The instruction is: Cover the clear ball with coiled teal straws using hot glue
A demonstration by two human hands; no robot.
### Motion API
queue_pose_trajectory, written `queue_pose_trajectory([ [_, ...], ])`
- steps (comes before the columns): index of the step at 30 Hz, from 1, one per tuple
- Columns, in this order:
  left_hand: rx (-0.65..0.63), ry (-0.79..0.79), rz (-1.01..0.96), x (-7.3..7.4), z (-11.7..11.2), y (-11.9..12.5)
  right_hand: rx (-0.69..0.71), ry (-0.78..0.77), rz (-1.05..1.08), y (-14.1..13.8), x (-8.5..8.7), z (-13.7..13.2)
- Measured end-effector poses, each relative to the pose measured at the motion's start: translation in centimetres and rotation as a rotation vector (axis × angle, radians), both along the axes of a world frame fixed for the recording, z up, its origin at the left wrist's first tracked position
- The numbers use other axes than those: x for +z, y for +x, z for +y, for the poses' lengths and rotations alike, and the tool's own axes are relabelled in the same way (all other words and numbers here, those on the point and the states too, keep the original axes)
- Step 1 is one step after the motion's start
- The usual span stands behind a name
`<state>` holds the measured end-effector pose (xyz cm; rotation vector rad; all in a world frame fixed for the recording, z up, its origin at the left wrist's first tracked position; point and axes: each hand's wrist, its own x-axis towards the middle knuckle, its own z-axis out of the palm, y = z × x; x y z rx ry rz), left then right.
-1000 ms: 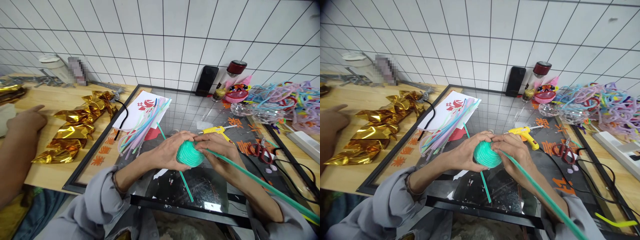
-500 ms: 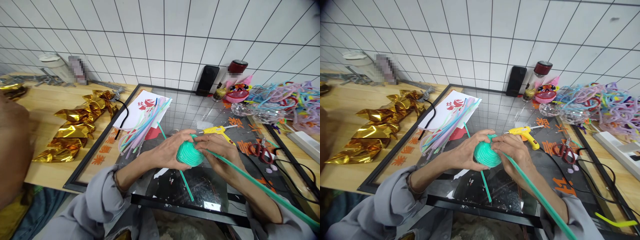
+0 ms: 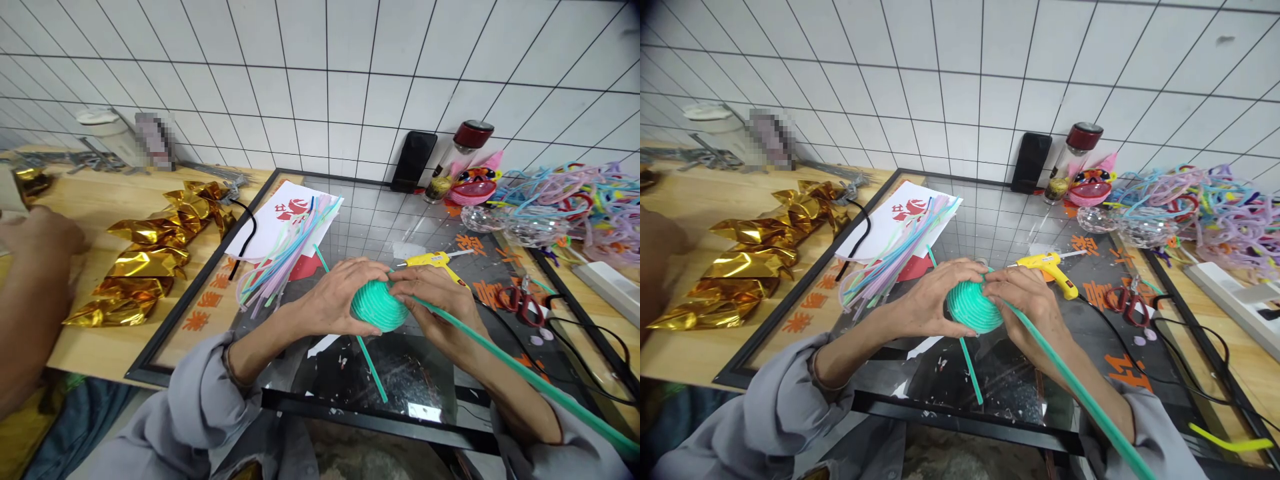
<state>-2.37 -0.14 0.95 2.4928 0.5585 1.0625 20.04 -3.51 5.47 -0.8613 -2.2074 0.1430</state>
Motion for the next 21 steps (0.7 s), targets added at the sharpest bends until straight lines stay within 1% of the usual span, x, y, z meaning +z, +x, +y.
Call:
queue_pose_trajectory([
  [7, -0.018, -0.017, -0.001, -0.15, 0.02, 0.1, -0.004, -0.006, 0.004, -0.04, 0.11, -0.07],
  [21, -0.021, 0.03, -0.023, -0.25, -0.02, 0.04, -0.008, 0.011, 0.03, -0.19, -0.23, -0.12],
])
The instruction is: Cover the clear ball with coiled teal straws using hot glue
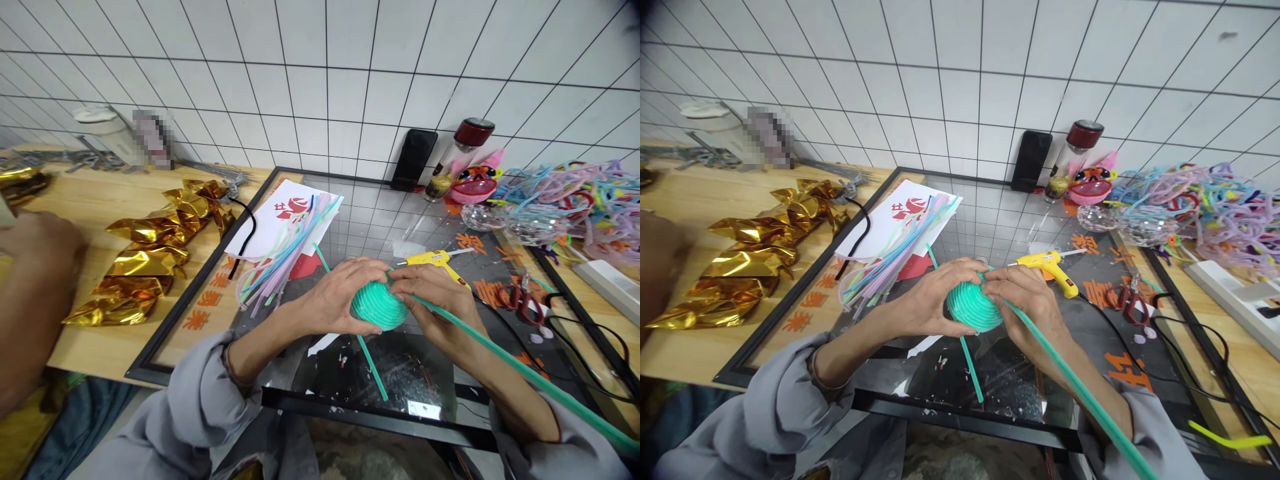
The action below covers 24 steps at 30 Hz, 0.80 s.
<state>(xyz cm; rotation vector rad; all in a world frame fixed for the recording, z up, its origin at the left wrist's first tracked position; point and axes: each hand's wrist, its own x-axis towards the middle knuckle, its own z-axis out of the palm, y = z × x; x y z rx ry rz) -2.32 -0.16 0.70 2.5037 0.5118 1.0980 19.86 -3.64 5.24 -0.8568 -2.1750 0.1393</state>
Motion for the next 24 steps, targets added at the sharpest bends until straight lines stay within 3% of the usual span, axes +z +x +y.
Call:
queue_pose_trajectory([
  [13, 0.008, -0.048, -0.019, -0.24, -0.16, 0.01, 0.0, -0.002, -0.002, 0.16, -0.14, -0.04],
  [24, 0.003, 0.007, 0.003, -0.33, 0.01, 0.07, -0.002, -0.01, 0.019, 0.2, -0.65, -0.09],
])
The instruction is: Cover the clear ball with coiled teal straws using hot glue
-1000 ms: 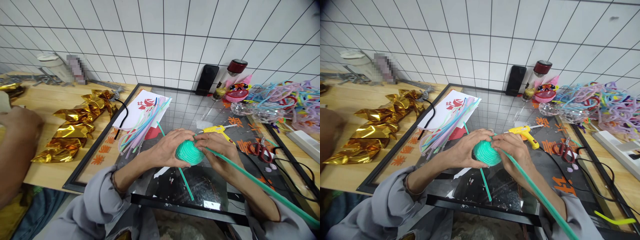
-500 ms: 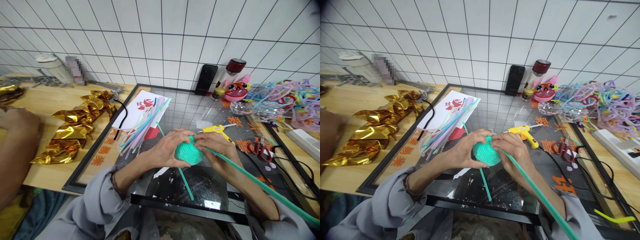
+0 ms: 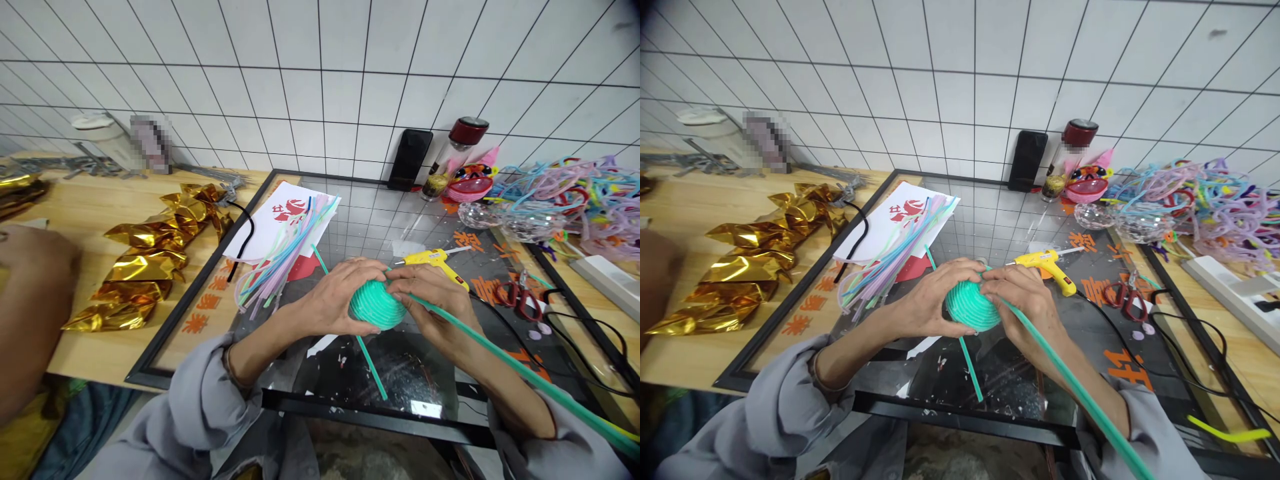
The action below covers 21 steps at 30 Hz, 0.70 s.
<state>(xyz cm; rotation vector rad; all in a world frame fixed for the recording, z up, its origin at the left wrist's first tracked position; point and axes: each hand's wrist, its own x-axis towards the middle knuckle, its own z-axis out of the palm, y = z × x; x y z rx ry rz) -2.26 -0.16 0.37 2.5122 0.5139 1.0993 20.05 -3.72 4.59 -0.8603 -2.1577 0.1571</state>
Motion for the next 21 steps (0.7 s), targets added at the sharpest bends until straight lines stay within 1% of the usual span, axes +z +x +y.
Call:
queue_pose_trajectory([
  [8, 0.0, 0.003, -0.014, 0.08, -0.14, -0.01, 0.0, 0.003, -0.005, -0.06, 0.17, -0.06],
  [12, 0.012, -0.015, -0.007, -0.14, -0.19, -0.09, -0.002, 0.001, -0.015, -0.03, 0.18, -0.06],
  [17, -0.007, -0.071, -0.042, -0.29, -0.18, -0.04, -0.007, -0.008, 0.008, -0.02, 0.06, 0.0],
  [21, 0.003, -0.068, 0.005, -0.1, -0.1, 0.03, -0.011, -0.027, 0.03, -0.07, 0.04, -0.01],
])
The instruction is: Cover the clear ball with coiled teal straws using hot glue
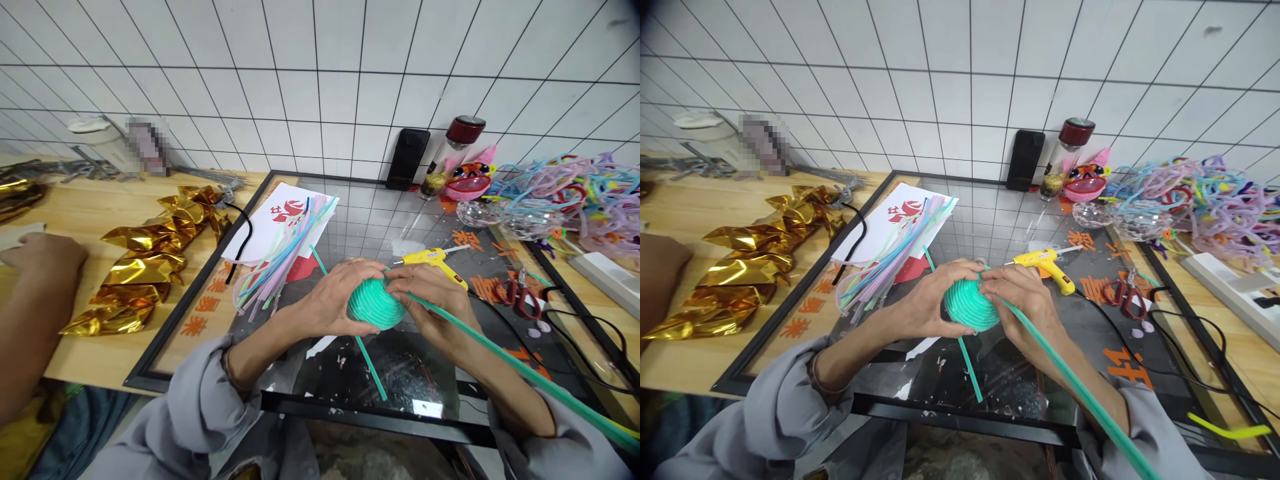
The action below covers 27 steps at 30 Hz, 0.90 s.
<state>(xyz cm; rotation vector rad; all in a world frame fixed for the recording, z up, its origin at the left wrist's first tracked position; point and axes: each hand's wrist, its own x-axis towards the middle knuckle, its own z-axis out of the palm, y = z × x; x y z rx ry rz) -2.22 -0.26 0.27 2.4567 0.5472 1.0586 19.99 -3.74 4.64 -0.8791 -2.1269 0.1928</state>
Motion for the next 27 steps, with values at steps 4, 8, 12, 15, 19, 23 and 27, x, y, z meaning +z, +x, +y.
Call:
queue_pose_trajectory([
  [4, -0.004, 0.044, 0.014, 0.01, 0.11, 0.0, -0.016, -0.024, 0.012, -0.05, -0.13, -0.06],
  [8, 0.003, 0.046, 0.013, -0.02, 0.08, -0.04, -0.018, -0.031, 0.022, -0.06, -0.2, -0.08],
  [12, 0.005, 0.029, 0.01, 0.09, -0.06, -0.12, -0.008, -0.022, 0.004, -0.04, -0.04, -0.04],
  [15, 0.003, 0.017, -0.004, 0.07, -0.09, -0.15, -0.009, -0.018, 0.0, -0.02, -0.04, -0.02],
  [19, -0.01, 0.016, -0.037, -0.05, -0.08, -0.14, -0.015, -0.021, 0.002, -0.08, -0.18, -0.05],
  [23, -0.009, 0.025, -0.008, -0.01, -0.15, -0.24, -0.015, -0.019, -0.003, -0.2, -0.09, -0.08],
  [27, 0.004, 0.01, 0.046, 0.09, -0.21, -0.38, -0.01, -0.012, 0.011, -0.28, 0.07, -0.12],
])
